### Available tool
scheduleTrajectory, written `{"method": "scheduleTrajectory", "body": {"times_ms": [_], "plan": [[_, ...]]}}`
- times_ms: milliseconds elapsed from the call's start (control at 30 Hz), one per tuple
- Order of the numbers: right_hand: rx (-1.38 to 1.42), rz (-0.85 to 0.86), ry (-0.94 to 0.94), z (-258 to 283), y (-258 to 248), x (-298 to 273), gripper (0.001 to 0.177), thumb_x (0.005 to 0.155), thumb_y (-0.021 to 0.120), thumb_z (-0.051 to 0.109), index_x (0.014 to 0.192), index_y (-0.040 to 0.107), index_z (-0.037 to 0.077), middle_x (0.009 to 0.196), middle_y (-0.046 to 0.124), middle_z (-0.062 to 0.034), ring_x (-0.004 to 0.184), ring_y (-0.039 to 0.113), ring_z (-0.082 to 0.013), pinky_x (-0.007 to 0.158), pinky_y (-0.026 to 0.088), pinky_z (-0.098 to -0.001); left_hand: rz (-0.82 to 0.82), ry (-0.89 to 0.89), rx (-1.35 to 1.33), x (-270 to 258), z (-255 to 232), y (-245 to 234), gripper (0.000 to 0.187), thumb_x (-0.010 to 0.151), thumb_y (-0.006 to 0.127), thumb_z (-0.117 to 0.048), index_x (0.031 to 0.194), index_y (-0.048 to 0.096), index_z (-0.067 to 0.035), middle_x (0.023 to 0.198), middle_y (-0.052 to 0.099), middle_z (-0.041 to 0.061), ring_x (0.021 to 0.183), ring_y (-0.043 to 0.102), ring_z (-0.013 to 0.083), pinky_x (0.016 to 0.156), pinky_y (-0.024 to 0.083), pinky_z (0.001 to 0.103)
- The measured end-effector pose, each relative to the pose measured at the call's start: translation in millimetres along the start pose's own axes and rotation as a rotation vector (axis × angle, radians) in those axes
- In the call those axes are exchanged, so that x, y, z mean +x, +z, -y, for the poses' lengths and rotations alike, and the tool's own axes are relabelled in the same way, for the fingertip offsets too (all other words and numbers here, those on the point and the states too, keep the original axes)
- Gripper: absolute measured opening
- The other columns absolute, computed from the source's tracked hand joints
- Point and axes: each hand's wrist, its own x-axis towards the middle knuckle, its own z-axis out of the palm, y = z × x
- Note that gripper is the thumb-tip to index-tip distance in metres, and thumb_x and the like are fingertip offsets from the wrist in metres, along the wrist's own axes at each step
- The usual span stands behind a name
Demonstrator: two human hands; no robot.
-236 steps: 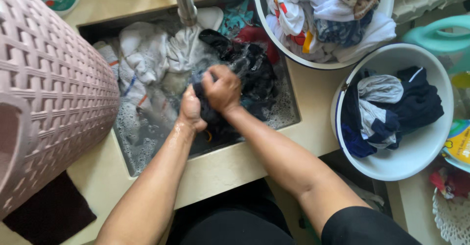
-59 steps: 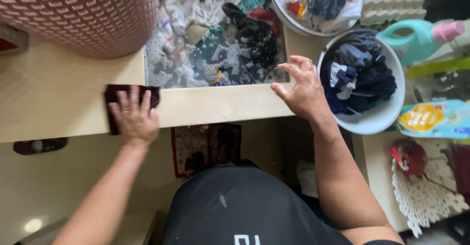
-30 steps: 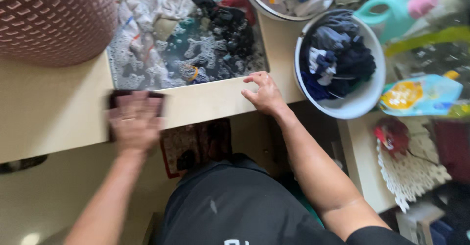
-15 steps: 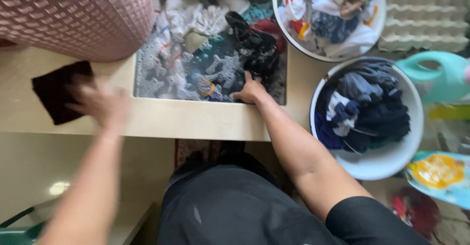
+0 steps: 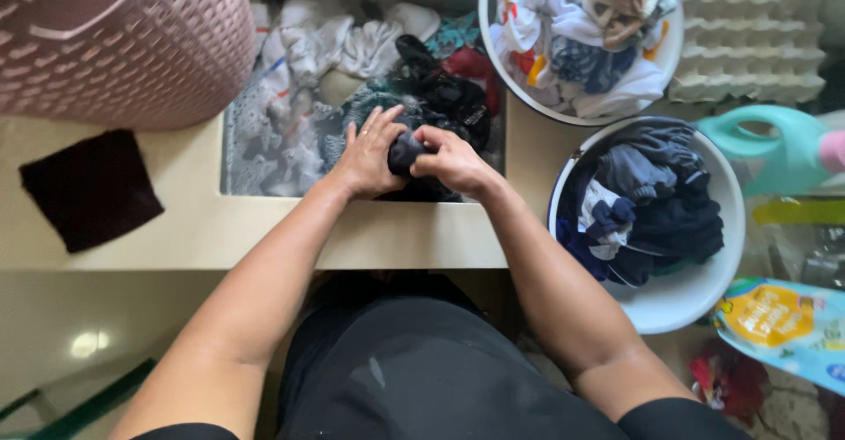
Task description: The person hand-washes various small clothing items in a sink filled with soapy water. They scrub and rinse items one by one, including socks and underwear, and place the cleaned items into a white bowl on the counter.
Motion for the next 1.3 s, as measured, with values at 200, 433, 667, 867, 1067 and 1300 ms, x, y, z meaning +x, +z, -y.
{"method": "scheduleTrajectory", "body": {"times_ms": [200, 433, 667, 867, 1067, 1300], "plan": [[0.131, 0.156, 0.320, -4.9, -28.7, -9.6, 0.011, 0.085, 0.066, 0.018, 0.081, 0.066, 0.008, 0.072, 0.066, -0.0019, 0.064, 0.059, -0.0087, 0.057, 0.046, -0.0253, 0.272, 0.112, -0.093, 14.7, 39.3, -15.5, 0.027, 0.073, 0.080, -0.031, 0.086, 0.062, -0.014, 0.091, 0.067, 0.010, 0.086, 0.068, 0.0357, 0.074, 0.056, 0.046], [0.255, -0.396, 0.200, -27.8, -48.3, -20.4, 0.028, 0.094, 0.072, 0.030, 0.084, 0.068, 0.005, 0.075, 0.060, -0.0001, 0.069, 0.054, -0.0114, 0.064, 0.044, -0.0285, 0.336, -0.098, 0.143, -30.5, 106.8, -78.5, 0.025, 0.081, 0.076, -0.032, 0.097, 0.068, -0.015, 0.101, 0.070, 0.008, 0.096, 0.070, 0.0353, 0.079, 0.056, 0.049], [-0.444, -0.469, 0.069, 95.3, -45.2, -29.8, 0.040, 0.099, 0.068, 0.038, 0.086, 0.063, 0.000, 0.076, 0.057, -0.0044, 0.075, 0.050, -0.0137, 0.067, 0.045, -0.0324, 0.276, -0.441, 0.089, -25.0, 95.9, -106.5, 0.061, 0.080, 0.082, -0.035, 0.132, 0.062, -0.008, 0.123, 0.060, 0.024, 0.108, 0.064, 0.0426, 0.088, 0.054, 0.051], [-0.063, -0.546, -0.067, 151.5, -19.5, -20.0, 0.032, 0.109, 0.062, 0.031, 0.089, 0.056, 0.006, 0.079, 0.047, 0.0080, 0.077, 0.040, -0.0043, 0.066, 0.038, -0.0240, 0.217, -0.241, -0.797, 34.7, -11.5, -59.2, 0.079, 0.080, 0.085, -0.039, 0.141, 0.051, -0.002, 0.134, 0.057, 0.022, 0.121, 0.060, 0.0304, 0.093, 0.055, 0.038], [0.334, -0.630, -0.291, 180.6, -31.6, -37.5, 0.031, 0.119, 0.067, 0.022, 0.092, 0.057, 0.010, 0.082, 0.048, 0.0101, 0.076, 0.041, -0.0004, 0.067, 0.034, -0.0169, 0.092, -0.143, -0.682, 64.2, -22.8, -40.0, 0.038, 0.089, 0.076, -0.028, 0.123, 0.065, -0.015, 0.122, 0.071, 0.012, 0.116, 0.069, 0.0304, 0.105, 0.054, 0.040], [0.308, -0.660, -0.664, 249.5, -57.1, -75.4, 0.018, 0.113, 0.075, 0.013, 0.124, 0.066, 0.002, 0.106, 0.072, -0.0085, 0.093, 0.069, -0.0171, 0.085, 0.055, -0.0286, 0.219, -0.049, -0.401, 59.3, 28.9, -7.4, 0.073, 0.060, 0.090, -0.024, 0.125, 0.065, -0.004, 0.125, 0.062, 0.021, 0.110, 0.057, 0.0473, 0.089, 0.046, 0.052]]}}
